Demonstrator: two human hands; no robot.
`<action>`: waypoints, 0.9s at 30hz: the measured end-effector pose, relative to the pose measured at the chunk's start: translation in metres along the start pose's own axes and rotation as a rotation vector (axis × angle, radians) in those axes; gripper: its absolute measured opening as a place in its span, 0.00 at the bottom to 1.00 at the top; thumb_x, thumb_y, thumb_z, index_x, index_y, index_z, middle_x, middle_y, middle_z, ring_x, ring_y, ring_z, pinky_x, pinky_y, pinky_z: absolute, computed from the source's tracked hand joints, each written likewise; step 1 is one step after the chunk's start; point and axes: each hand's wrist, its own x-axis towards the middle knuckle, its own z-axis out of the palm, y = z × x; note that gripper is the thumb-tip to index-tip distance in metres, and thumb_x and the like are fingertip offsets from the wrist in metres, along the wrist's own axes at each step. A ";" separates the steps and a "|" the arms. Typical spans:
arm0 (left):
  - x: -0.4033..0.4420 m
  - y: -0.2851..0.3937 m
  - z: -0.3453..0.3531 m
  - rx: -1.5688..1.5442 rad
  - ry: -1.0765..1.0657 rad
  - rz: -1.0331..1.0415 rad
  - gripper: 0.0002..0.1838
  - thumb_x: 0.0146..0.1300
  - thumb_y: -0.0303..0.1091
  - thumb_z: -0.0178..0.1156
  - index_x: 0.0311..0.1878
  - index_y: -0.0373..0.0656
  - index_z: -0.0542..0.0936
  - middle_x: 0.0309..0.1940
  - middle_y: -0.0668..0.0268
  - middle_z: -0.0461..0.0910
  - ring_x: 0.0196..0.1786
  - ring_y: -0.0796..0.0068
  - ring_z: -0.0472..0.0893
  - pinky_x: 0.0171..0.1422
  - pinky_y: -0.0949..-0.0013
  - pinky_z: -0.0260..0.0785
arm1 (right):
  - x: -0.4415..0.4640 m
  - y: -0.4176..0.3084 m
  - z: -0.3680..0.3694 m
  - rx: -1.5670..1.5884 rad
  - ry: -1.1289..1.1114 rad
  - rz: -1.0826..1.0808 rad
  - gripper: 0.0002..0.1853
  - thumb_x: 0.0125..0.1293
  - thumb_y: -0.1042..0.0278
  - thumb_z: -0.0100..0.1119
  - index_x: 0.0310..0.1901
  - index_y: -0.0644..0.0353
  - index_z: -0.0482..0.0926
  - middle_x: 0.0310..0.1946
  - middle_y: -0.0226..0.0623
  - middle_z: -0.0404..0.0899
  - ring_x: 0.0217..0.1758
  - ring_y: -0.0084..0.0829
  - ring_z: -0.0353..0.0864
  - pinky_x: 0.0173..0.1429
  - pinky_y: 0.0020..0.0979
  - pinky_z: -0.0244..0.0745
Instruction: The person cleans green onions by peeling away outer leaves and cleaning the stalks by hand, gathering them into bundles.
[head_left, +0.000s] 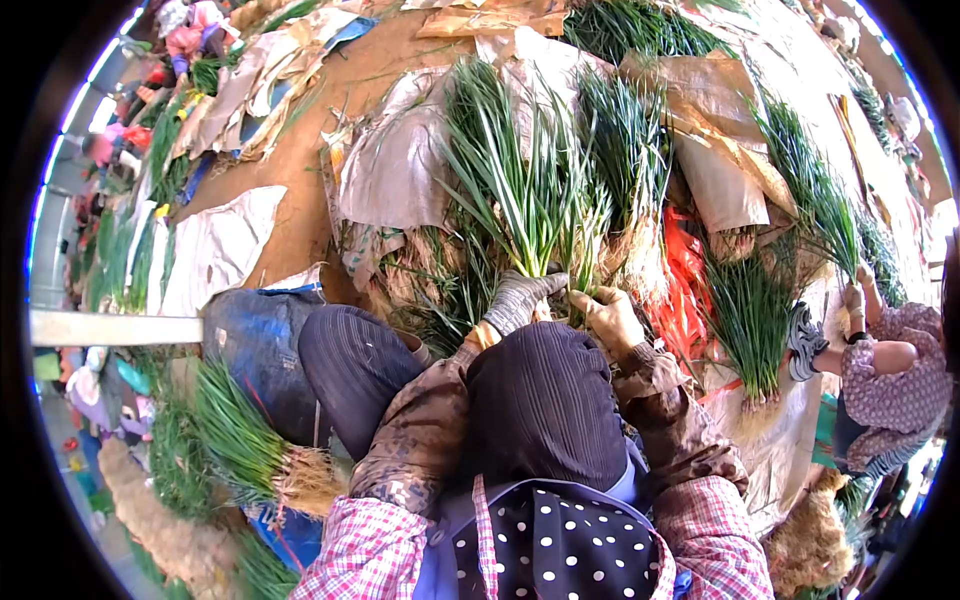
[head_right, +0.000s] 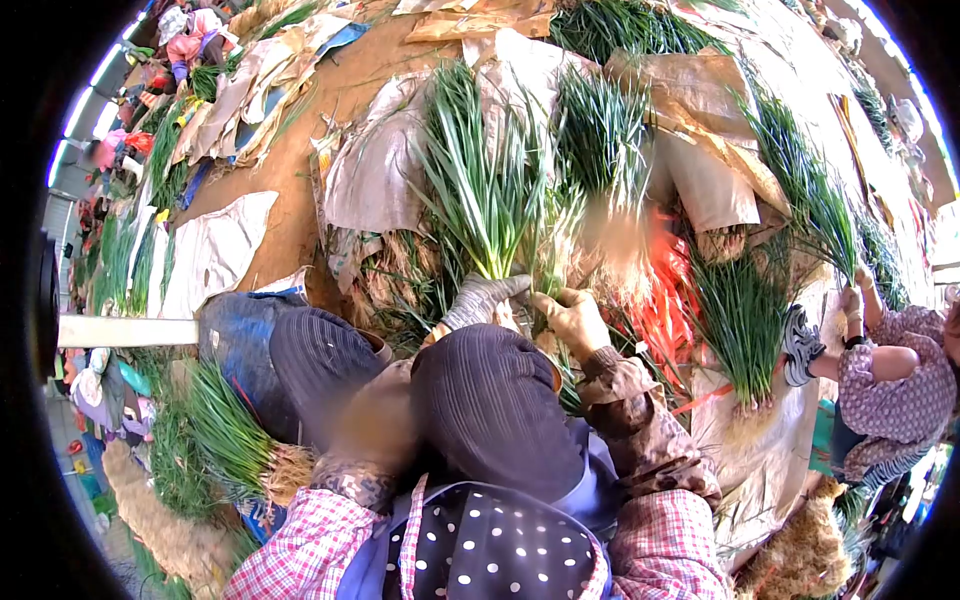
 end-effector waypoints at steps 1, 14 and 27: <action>-0.002 0.000 0.001 0.024 0.024 0.015 0.15 0.46 0.28 0.75 0.36 0.39 0.81 0.28 0.67 0.82 0.27 0.73 0.78 0.30 0.67 0.70 | -0.003 0.002 0.002 0.063 -0.051 0.024 0.15 0.61 0.61 0.64 0.38 0.68 0.82 0.28 0.31 0.81 0.30 0.19 0.75 0.38 0.25 0.71; -0.023 0.038 0.009 0.050 0.028 0.024 0.15 0.50 0.24 0.71 0.41 0.36 0.80 0.32 0.61 0.84 0.28 0.68 0.82 0.32 0.65 0.76 | 0.038 0.049 -0.025 0.044 0.033 0.048 0.13 0.65 0.60 0.58 0.43 0.61 0.78 0.40 0.37 0.83 0.44 0.28 0.80 0.54 0.33 0.72; -0.027 0.046 0.020 0.584 0.275 -0.096 0.16 0.48 0.29 0.73 0.39 0.36 0.80 0.29 0.64 0.82 0.29 0.70 0.79 0.35 0.66 0.72 | 0.085 -0.031 0.031 0.333 0.012 -0.051 0.18 0.57 0.60 0.69 0.43 0.63 0.79 0.31 0.35 0.82 0.25 0.23 0.78 0.28 0.23 0.76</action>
